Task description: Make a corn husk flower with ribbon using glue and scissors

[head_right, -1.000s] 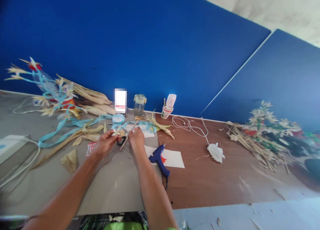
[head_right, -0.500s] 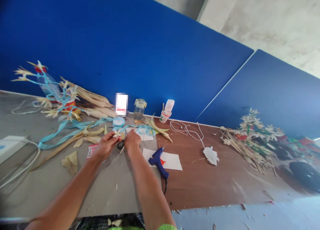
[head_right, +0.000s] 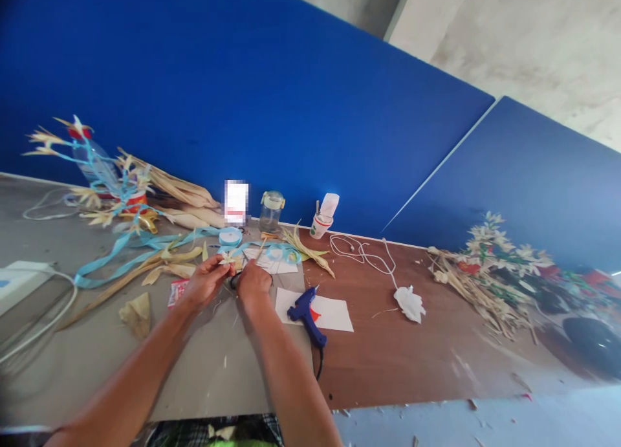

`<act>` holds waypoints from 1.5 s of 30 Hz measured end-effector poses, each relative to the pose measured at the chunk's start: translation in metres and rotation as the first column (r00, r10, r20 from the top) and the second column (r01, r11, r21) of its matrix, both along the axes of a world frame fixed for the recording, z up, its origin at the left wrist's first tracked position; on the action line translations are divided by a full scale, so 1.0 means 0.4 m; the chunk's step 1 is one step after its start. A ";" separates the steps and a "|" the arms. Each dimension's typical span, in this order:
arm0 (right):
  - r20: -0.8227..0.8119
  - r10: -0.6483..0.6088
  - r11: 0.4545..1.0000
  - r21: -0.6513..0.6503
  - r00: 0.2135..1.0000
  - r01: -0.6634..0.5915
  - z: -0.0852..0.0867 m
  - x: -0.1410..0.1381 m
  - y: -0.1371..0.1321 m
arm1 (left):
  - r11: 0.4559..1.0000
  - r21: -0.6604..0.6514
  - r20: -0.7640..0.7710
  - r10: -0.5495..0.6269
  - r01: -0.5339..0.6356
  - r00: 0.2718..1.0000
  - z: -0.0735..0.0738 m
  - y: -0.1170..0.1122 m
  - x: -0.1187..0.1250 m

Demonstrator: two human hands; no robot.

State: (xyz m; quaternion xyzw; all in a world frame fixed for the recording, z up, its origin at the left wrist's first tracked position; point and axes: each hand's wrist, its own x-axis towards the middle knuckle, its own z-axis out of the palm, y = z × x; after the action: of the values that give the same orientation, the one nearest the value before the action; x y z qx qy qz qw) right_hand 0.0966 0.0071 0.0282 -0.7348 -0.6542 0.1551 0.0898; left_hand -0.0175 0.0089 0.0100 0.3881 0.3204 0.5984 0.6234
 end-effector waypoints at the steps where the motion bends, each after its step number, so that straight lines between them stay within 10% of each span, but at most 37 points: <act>1: -0.003 -0.004 1.000 -0.001 1.000 0.004 0.000 -0.004 0.001 | 1.000 -0.001 -0.004 -0.003 0.003 1.000 -0.001 0.001 -0.001; 19: -0.121 -0.054 0.996 -0.073 0.991 0.046 0.001 0.074 0.015 | 0.998 -0.067 0.062 0.024 -0.020 0.998 -0.001 0.000 0.001; 32: 0.125 0.134 0.989 0.037 0.983 -0.140 -0.009 0.059 0.008 | 0.998 -0.057 0.060 0.030 -0.027 0.998 -0.006 0.005 0.001; 45: 0.158 0.014 0.999 0.044 0.987 -0.021 0.035 0.164 -0.002 | 0.997 -0.071 0.020 0.007 -0.006 1.000 -0.011 0.003 0.014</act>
State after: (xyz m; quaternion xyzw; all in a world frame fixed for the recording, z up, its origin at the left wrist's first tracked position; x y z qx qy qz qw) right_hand 0.1622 0.0062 0.0421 -0.7368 -0.6690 0.0822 0.0531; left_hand -0.0118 0.0099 0.0055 0.3586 0.3366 0.5925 0.6380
